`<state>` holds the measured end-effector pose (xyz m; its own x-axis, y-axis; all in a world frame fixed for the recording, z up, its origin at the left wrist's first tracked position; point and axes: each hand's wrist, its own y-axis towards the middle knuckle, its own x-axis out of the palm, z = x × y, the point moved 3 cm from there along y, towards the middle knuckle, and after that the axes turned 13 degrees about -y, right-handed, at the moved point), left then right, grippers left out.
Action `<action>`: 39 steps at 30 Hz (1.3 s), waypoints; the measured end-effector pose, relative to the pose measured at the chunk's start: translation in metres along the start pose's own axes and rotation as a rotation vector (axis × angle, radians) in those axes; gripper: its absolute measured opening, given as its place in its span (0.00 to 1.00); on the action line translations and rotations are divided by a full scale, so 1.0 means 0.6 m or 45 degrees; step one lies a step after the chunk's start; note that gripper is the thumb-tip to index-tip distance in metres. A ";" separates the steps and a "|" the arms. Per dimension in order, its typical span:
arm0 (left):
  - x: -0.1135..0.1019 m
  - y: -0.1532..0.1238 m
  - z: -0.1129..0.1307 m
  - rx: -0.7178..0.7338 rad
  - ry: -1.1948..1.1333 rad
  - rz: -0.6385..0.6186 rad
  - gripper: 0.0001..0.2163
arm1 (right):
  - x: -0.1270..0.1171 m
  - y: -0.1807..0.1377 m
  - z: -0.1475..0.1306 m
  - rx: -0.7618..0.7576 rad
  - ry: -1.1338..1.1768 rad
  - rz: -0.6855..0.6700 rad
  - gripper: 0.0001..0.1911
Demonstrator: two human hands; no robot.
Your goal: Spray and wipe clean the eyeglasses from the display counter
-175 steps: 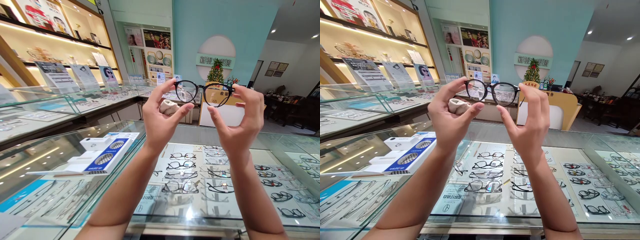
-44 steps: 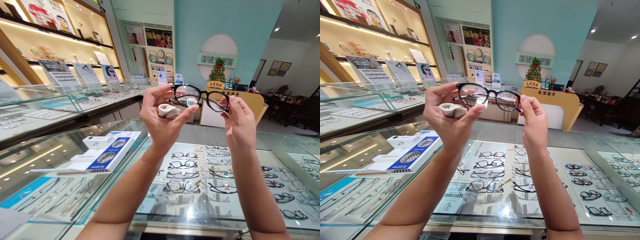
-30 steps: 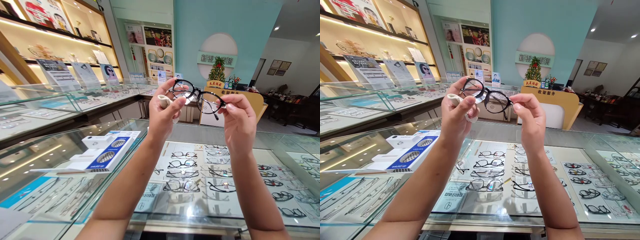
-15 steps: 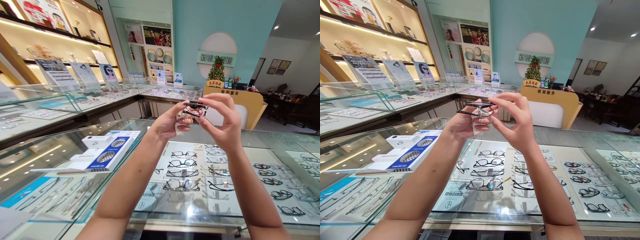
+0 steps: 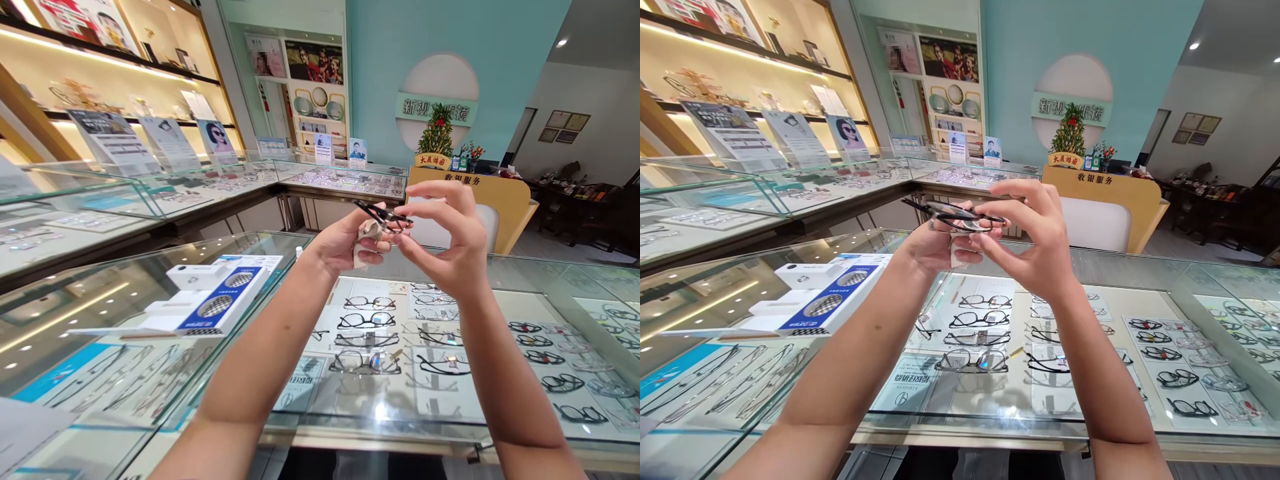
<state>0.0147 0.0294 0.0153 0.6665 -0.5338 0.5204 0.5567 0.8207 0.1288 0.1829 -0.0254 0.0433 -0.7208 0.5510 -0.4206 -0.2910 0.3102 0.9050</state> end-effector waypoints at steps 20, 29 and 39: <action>-0.088 -0.059 0.067 0.496 1.489 1.073 0.24 | 0.058 -0.007 0.046 0.219 -0.224 -0.474 0.13; -0.218 -0.198 -0.043 -0.115 1.667 1.108 0.20 | 0.201 -0.060 0.073 0.408 -0.639 -1.391 0.12; -0.255 -0.232 -0.122 -0.456 1.543 1.268 0.18 | 0.291 -0.114 0.066 0.335 -0.754 -1.629 0.18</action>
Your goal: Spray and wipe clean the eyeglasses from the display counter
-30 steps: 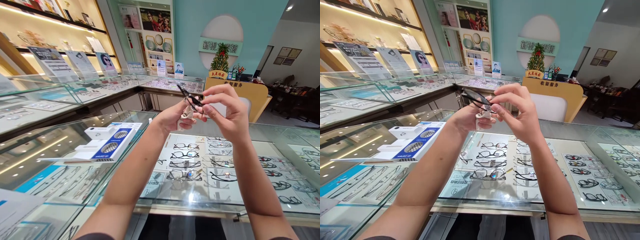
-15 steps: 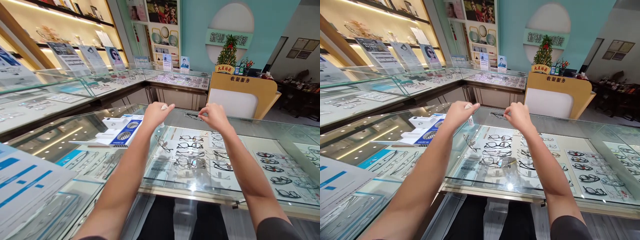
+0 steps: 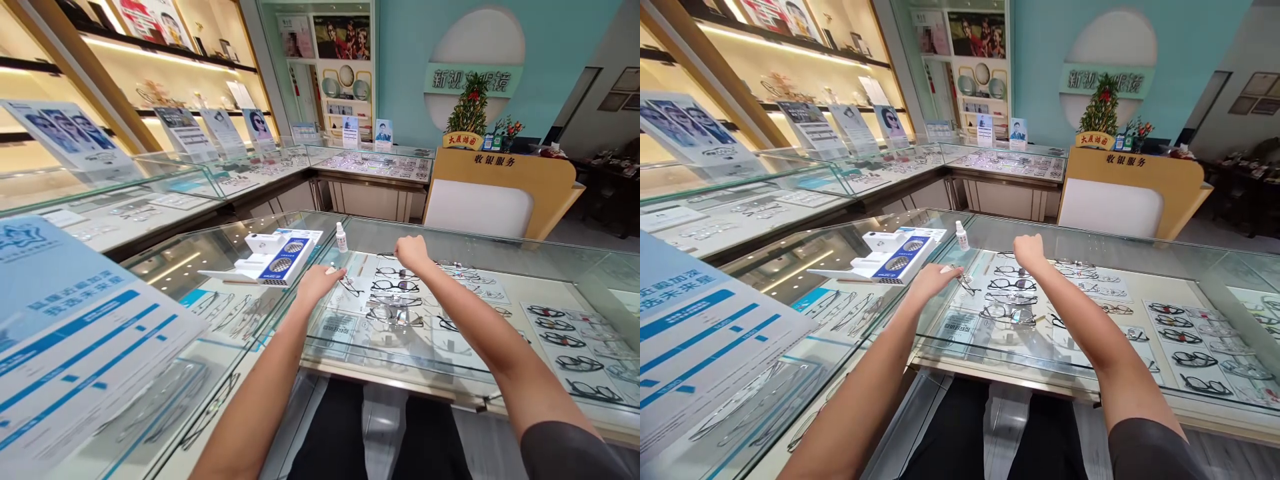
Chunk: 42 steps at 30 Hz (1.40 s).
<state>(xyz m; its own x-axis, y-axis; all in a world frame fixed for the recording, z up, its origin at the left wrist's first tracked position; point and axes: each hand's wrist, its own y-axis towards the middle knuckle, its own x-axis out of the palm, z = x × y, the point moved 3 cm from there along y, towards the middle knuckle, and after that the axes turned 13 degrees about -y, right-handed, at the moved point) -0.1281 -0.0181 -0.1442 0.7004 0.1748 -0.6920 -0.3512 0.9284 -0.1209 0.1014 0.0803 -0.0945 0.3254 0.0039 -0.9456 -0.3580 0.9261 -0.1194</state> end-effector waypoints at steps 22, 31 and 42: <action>0.021 0.007 0.009 -0.065 -0.085 0.064 0.14 | 0.036 0.003 -0.003 0.112 0.181 0.002 0.21; -0.002 0.008 0.016 0.057 -0.144 0.153 0.11 | 0.017 -0.059 0.048 0.192 0.684 0.259 0.16; 0.040 0.016 0.192 0.725 -0.595 -0.190 0.18 | 0.070 -0.126 0.084 -0.062 1.576 0.271 0.34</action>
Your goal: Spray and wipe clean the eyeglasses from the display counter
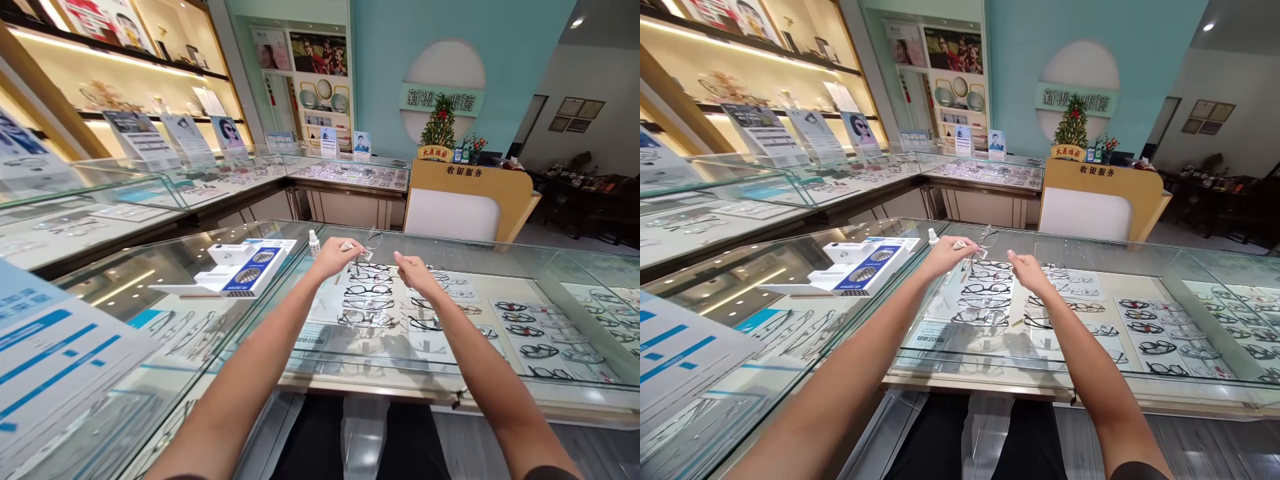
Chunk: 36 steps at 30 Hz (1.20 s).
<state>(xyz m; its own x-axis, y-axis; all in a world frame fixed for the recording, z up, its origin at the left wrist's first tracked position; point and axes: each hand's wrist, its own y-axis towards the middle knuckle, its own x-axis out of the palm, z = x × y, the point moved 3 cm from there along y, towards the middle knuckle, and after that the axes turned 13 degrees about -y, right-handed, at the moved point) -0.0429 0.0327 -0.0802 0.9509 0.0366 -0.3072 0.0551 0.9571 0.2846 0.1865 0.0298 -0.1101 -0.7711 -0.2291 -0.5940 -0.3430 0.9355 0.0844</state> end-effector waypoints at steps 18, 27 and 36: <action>0.079 -0.030 -0.020 0.090 -0.343 -0.191 0.21 | 0.005 -0.021 -0.005 -0.163 0.483 0.170 0.25; 0.078 -0.036 -0.011 0.188 -0.378 -0.097 0.18 | -0.004 -0.042 -0.020 -0.316 0.243 0.291 0.19; 0.071 -0.042 -0.008 -0.027 -0.379 0.164 0.19 | 0.002 -0.055 -0.012 -0.430 -0.481 0.604 0.15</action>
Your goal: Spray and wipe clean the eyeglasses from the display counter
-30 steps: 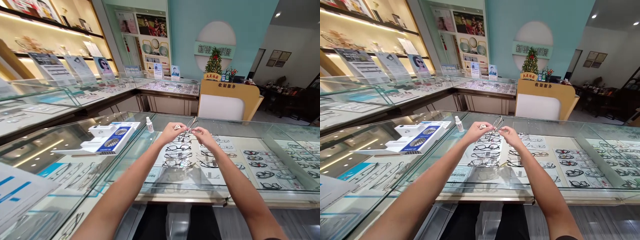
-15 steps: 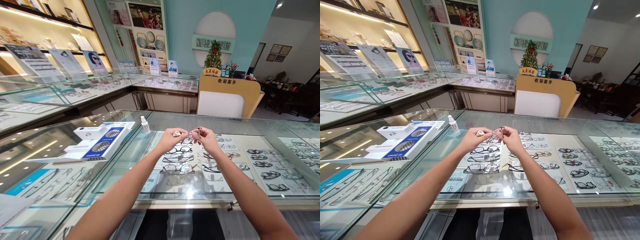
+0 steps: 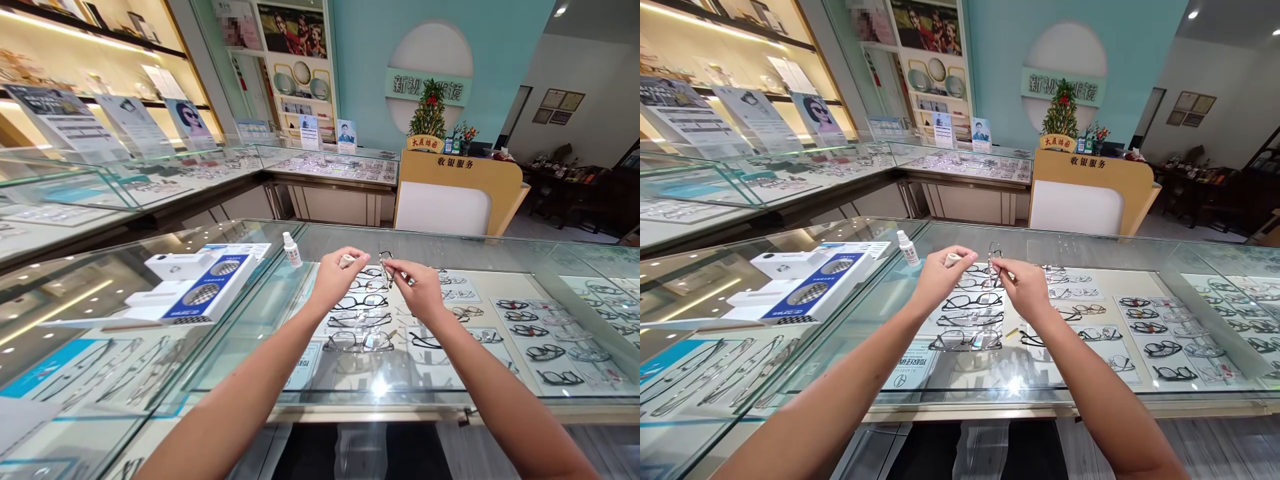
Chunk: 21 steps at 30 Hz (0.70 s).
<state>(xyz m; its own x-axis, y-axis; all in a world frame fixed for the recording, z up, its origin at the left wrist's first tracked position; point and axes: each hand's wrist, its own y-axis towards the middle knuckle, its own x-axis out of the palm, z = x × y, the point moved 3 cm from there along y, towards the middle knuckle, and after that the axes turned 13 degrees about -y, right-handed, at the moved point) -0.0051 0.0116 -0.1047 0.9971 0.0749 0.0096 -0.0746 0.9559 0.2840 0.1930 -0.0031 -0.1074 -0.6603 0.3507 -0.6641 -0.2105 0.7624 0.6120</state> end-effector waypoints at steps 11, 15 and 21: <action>0.013 0.000 -0.001 -0.351 -0.329 -0.103 0.26 | 0.018 -0.013 -0.020 -0.273 -0.374 -0.155 0.26; 0.010 0.005 -0.006 -0.282 -0.323 -0.116 0.23 | 0.016 -0.012 -0.021 -0.240 -0.156 -0.117 0.25; 0.006 0.005 -0.004 -0.021 -0.122 -0.084 0.19 | 0.010 -0.001 -0.009 0.266 0.450 0.023 0.09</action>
<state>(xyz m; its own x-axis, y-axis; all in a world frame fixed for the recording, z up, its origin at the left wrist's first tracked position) -0.0017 0.0155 -0.1063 0.9964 -0.0150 0.0834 -0.0082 0.9625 0.2713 0.1851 -0.0045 -0.1095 -0.8773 0.1843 -0.4432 -0.0699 0.8645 0.4978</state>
